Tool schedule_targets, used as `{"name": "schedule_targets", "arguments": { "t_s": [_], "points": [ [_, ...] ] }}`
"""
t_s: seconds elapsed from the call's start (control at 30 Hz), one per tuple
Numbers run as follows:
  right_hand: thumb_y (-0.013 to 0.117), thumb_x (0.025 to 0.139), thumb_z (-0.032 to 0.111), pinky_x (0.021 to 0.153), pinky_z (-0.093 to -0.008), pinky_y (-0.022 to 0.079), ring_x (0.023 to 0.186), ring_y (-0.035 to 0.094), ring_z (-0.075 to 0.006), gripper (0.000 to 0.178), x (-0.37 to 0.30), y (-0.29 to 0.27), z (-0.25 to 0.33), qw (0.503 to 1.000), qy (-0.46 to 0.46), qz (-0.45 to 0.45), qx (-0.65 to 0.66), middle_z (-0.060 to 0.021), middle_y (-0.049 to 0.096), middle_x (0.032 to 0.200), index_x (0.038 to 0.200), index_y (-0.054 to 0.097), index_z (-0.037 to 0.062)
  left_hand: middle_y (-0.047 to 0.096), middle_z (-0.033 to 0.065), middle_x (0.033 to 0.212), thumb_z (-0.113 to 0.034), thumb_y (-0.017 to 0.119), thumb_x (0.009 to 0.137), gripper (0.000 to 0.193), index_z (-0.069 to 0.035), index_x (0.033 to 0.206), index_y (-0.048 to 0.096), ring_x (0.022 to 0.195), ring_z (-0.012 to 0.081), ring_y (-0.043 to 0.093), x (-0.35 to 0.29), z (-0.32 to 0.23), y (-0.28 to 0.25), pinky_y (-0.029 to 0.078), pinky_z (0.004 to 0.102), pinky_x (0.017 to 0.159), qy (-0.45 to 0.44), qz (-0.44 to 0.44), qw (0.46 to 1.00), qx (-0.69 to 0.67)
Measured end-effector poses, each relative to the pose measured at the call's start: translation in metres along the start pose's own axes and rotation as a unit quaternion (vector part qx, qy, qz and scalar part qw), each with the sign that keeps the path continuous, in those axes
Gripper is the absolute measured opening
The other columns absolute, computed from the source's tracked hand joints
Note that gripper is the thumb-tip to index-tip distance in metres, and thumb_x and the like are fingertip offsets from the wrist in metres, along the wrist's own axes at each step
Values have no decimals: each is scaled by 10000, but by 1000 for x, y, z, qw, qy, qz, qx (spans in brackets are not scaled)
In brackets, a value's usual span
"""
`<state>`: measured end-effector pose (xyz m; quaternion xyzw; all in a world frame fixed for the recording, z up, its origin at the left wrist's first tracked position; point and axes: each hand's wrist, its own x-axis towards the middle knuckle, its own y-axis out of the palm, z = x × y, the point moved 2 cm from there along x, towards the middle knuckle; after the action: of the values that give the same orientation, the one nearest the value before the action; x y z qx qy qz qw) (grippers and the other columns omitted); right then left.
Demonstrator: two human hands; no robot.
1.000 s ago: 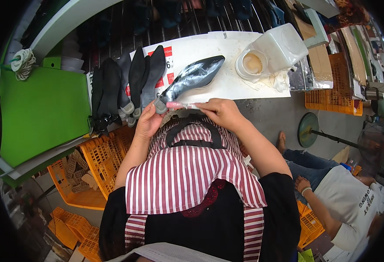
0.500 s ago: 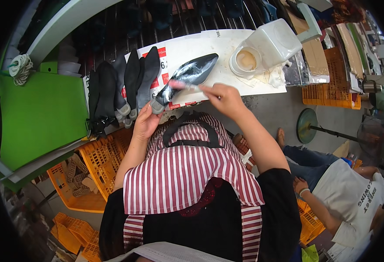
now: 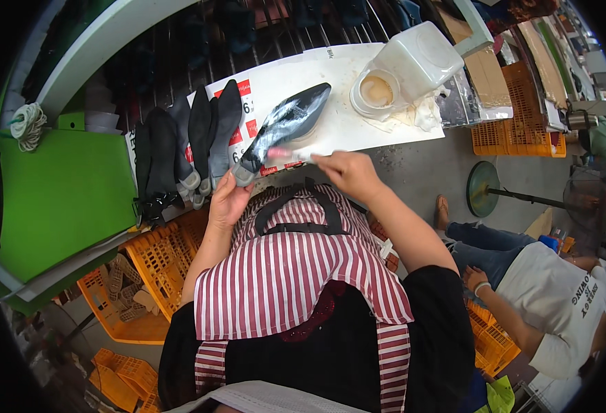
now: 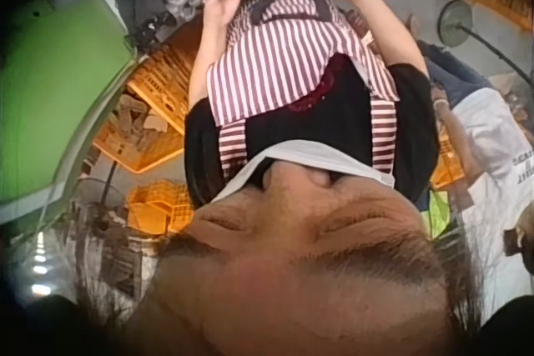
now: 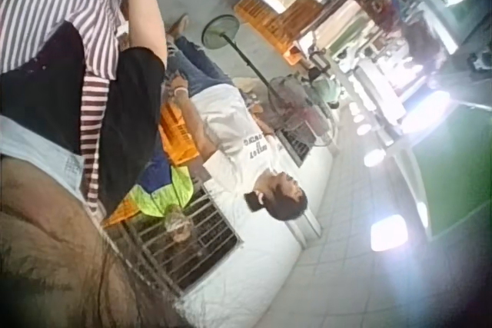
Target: The person applies adhesive to shoe soles using a brush dipped into a container and places the soles onto a conveyor belt.
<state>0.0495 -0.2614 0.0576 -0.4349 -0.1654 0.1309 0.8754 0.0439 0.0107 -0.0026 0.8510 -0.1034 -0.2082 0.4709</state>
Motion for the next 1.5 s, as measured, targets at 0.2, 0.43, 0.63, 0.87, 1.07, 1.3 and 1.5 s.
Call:
{"name": "schedule_targets", "arguments": {
  "t_s": [0.2,0.43,0.63,0.87,1.07,1.3,1.5],
  "points": [
    [601,809,85,527,-300,429,547,529,-215,283,-28,-11,6,979,107,-91,148,-94,534,642,1086,638,123,516,74,1222,-203,623,820,566,-1,1296,389,1133,163,462,-6,15,20,312,302,975,-91,53,990,96],
    [583,829,118,530,-354,444,584,550,-265,288,-26,5,21,983,123,-130,50,-114,539,671,1115,613,140,507,77,1216,-137,604,832,546,6,1304,370,1135,161,455,-5,28,39,290,295,1000,-116,68,987,92],
    [581,836,135,540,-340,459,596,571,-258,252,-43,-4,-37,960,200,-198,2,-115,568,685,1082,634,129,503,85,1231,-143,601,835,546,3,1308,370,1146,163,454,-9,30,37,290,294,1004,-99,49,989,94],
    [581,832,145,556,-341,464,612,571,-269,264,-29,15,-21,981,119,-151,0,-114,577,707,1090,632,153,510,95,1233,-151,600,835,509,12,1277,406,1149,175,459,-17,28,37,284,306,1013,-87,43,992,82],
    [574,828,114,588,-342,469,643,587,-268,241,-27,-14,-58,952,203,-226,34,-121,586,731,1056,645,148,529,96,1215,-142,588,841,479,13,1262,419,1149,181,460,-23,24,29,280,319,1020,-80,39,994,69],
    [574,825,139,598,-363,470,660,586,-286,254,-3,1,-65,968,198,-155,-29,-122,603,752,1069,640,161,531,104,1211,-148,584,843,479,16,1263,421,1141,196,469,-22,20,25,283,330,1021,-80,36,994,68],
    [573,846,102,614,-306,470,703,625,-253,258,1,-27,-63,948,168,-262,69,-183,634,833,1099,621,90,509,108,1244,-110,564,840,522,4,1312,373,1167,216,458,-33,7,23,294,354,1021,-69,33,996,54]
  ]
}}
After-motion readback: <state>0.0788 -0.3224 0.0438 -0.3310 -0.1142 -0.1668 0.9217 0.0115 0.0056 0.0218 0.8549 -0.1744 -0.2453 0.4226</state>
